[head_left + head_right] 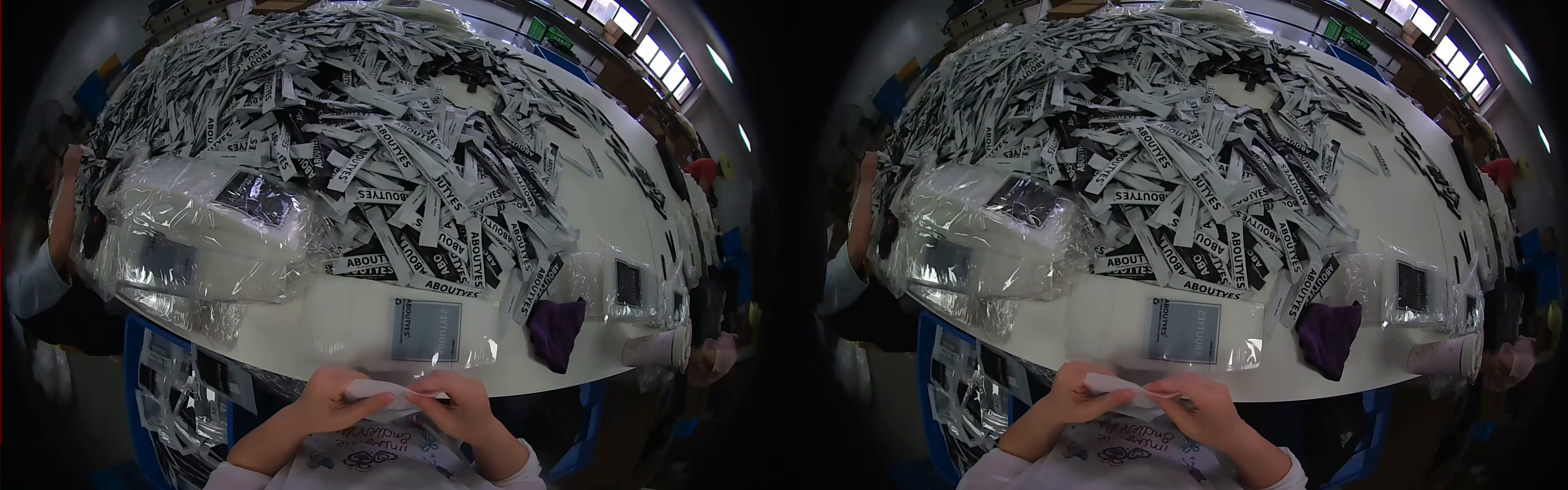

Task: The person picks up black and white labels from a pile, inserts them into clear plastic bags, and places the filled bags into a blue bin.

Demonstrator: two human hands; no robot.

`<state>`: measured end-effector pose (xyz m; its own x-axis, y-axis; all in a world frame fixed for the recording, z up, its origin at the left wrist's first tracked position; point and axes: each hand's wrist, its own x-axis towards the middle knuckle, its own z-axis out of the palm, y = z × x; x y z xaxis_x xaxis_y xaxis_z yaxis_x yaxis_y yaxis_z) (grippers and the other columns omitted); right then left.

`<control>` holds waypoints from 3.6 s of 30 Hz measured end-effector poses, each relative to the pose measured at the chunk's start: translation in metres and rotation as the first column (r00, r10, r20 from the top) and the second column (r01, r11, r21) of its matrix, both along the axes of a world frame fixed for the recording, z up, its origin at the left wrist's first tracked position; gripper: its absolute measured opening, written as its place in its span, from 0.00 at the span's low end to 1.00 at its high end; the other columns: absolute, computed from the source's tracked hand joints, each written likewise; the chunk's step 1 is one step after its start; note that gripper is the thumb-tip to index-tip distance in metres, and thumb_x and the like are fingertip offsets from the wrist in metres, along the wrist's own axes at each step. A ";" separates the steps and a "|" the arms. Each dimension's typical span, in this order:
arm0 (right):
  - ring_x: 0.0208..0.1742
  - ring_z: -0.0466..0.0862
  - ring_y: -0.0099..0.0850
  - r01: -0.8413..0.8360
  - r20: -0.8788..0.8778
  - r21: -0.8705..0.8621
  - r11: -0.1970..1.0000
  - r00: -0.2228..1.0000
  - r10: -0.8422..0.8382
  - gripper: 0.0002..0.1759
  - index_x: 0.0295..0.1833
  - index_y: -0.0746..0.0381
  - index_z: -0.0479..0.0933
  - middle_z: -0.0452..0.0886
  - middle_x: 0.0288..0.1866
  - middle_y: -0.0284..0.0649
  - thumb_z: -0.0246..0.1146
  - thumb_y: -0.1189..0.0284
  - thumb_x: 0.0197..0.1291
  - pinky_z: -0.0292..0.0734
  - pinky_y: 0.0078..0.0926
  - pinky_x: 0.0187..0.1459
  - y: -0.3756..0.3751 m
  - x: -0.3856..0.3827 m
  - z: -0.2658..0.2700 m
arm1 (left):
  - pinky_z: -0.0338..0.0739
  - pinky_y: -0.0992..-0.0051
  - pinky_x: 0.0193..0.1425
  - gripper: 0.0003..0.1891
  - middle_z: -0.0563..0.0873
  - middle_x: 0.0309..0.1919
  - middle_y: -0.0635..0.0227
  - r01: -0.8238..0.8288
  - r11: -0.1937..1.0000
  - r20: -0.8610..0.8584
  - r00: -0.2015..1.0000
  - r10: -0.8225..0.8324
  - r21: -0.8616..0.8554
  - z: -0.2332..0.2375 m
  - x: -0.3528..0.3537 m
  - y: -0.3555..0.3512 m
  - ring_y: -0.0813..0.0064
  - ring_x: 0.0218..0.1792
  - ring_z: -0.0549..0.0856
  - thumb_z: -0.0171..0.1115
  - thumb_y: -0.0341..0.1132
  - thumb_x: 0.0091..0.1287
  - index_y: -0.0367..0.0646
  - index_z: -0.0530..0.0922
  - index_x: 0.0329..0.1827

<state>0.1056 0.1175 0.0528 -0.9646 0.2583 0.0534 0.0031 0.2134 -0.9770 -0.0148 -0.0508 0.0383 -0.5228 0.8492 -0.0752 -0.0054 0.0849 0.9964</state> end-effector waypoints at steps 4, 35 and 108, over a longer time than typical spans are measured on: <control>0.33 0.81 0.30 -0.138 -0.052 0.074 0.988 0.988 0.142 0.09 0.39 0.65 0.78 0.80 0.30 0.40 0.66 0.78 0.49 0.74 0.21 0.35 -0.011 -0.013 -0.008 | 0.69 0.81 0.25 0.08 0.82 0.22 0.66 0.025 0.989 -0.341 0.940 0.025 0.142 0.002 -0.009 -0.024 0.75 0.20 0.78 0.65 0.27 0.53 0.36 0.82 0.35; 0.32 0.78 0.39 0.264 -0.053 0.746 0.612 0.939 -0.341 0.07 0.32 0.64 0.75 0.79 0.29 0.42 0.61 0.72 0.53 0.73 0.30 0.34 0.106 -0.074 -0.017 | 0.45 0.43 0.64 0.29 0.53 0.69 0.60 -0.642 -0.311 -0.706 0.687 0.173 -0.701 -0.200 0.015 -0.323 0.53 0.68 0.52 0.32 0.56 0.68 0.54 0.54 0.70; 0.23 0.73 0.28 0.020 0.246 -0.039 0.999 0.969 -0.010 0.15 0.27 0.63 0.72 0.73 0.23 0.38 0.71 0.68 0.44 0.67 0.22 0.25 -0.007 0.000 -0.022 | 0.69 0.67 0.51 0.39 0.71 0.53 0.52 0.142 0.990 -0.677 0.728 -0.106 -0.003 -0.009 0.005 0.007 0.56 0.49 0.73 0.70 0.33 0.44 0.33 0.63 0.61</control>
<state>0.1060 0.1103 0.0305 -0.9429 0.2698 -0.1952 0.2466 0.1717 -0.9538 -0.0102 -0.0441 0.0292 -0.3108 0.9031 0.2964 0.6760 -0.0092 0.7369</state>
